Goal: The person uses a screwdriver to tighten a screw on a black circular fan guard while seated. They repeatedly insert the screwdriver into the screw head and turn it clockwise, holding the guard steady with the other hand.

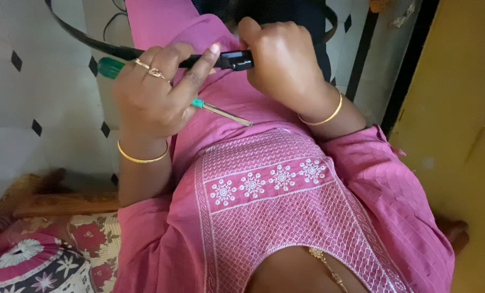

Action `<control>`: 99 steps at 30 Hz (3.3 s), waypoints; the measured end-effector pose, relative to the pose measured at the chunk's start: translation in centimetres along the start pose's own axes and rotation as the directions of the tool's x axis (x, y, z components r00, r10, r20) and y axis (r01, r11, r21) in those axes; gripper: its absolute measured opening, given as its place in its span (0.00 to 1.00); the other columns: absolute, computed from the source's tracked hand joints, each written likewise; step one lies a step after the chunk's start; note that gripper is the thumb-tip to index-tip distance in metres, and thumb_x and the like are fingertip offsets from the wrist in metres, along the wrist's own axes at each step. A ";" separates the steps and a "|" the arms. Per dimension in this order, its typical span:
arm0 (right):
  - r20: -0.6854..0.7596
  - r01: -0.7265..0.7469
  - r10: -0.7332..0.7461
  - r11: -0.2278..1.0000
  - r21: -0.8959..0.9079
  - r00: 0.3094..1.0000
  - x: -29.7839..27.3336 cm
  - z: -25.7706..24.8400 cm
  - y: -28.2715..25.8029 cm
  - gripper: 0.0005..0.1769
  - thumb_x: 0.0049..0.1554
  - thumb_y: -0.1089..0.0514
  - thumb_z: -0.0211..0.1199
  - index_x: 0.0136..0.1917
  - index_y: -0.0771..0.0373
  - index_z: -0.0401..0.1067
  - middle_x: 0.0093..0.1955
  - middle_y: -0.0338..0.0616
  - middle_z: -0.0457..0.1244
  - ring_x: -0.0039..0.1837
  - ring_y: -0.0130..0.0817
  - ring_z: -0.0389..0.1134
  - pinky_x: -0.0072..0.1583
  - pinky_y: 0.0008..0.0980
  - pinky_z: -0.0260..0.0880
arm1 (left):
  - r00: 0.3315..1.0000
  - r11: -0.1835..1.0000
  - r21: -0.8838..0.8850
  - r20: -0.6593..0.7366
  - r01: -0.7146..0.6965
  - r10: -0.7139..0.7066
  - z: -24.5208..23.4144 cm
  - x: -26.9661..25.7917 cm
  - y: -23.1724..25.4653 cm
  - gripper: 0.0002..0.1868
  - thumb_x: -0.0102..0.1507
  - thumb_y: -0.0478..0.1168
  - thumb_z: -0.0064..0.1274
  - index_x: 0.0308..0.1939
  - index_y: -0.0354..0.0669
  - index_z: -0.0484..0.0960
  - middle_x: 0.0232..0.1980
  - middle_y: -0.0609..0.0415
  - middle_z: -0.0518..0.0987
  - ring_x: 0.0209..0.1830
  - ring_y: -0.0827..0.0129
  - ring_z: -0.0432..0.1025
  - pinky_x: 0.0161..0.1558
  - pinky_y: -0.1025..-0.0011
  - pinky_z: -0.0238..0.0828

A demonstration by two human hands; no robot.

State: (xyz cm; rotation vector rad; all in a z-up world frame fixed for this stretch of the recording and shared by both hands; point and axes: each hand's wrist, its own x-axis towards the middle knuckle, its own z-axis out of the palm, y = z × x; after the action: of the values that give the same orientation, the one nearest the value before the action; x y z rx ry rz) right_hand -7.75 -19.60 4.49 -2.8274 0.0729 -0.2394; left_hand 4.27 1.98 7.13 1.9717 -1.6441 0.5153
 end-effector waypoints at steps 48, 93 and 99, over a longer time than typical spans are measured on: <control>-0.129 0.147 -0.123 0.153 0.977 0.984 1.0 5.9 -7.4 0.19 0.58 0.63 0.75 0.59 0.65 0.70 0.51 0.42 0.70 0.53 0.27 0.71 0.56 0.29 0.74 | 0.837 0.852 0.317 0.500 -0.416 0.222 -10.5 6.1 4.4 0.11 0.50 0.39 0.55 0.16 0.50 0.69 0.28 0.60 0.66 0.28 0.71 0.62 0.24 0.76 0.53; 0.107 0.077 -0.137 0.896 0.437 0.985 -0.1 -0.6 -4.7 0.25 0.45 0.64 0.72 0.53 0.62 0.65 0.37 0.49 0.67 0.42 0.54 0.71 0.42 0.50 0.66 | 0.970 0.961 0.226 0.218 -0.160 0.111 -6.5 0.4 2.6 0.14 0.64 0.37 0.61 0.53 0.40 0.86 0.44 0.58 0.77 0.40 0.69 0.68 0.35 0.74 0.67; 0.079 0.141 -0.154 0.978 0.154 0.985 -0.3 -2.9 -3.9 0.26 0.44 0.62 0.74 0.53 0.63 0.66 0.35 0.48 0.66 0.39 0.53 0.70 0.38 0.46 0.67 | 0.997 0.996 -0.074 0.062 0.048 -0.043 -2.4 -1.4 2.6 0.19 0.67 0.40 0.63 0.62 0.42 0.85 0.47 0.58 0.74 0.41 0.65 0.66 0.39 0.69 0.67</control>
State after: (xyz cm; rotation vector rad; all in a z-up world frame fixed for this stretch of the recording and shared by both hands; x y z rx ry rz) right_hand -8.46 -16.68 8.37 -2.6933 -0.1690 -0.1423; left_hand 1.58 4.19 8.64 1.9818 -1.6270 0.3737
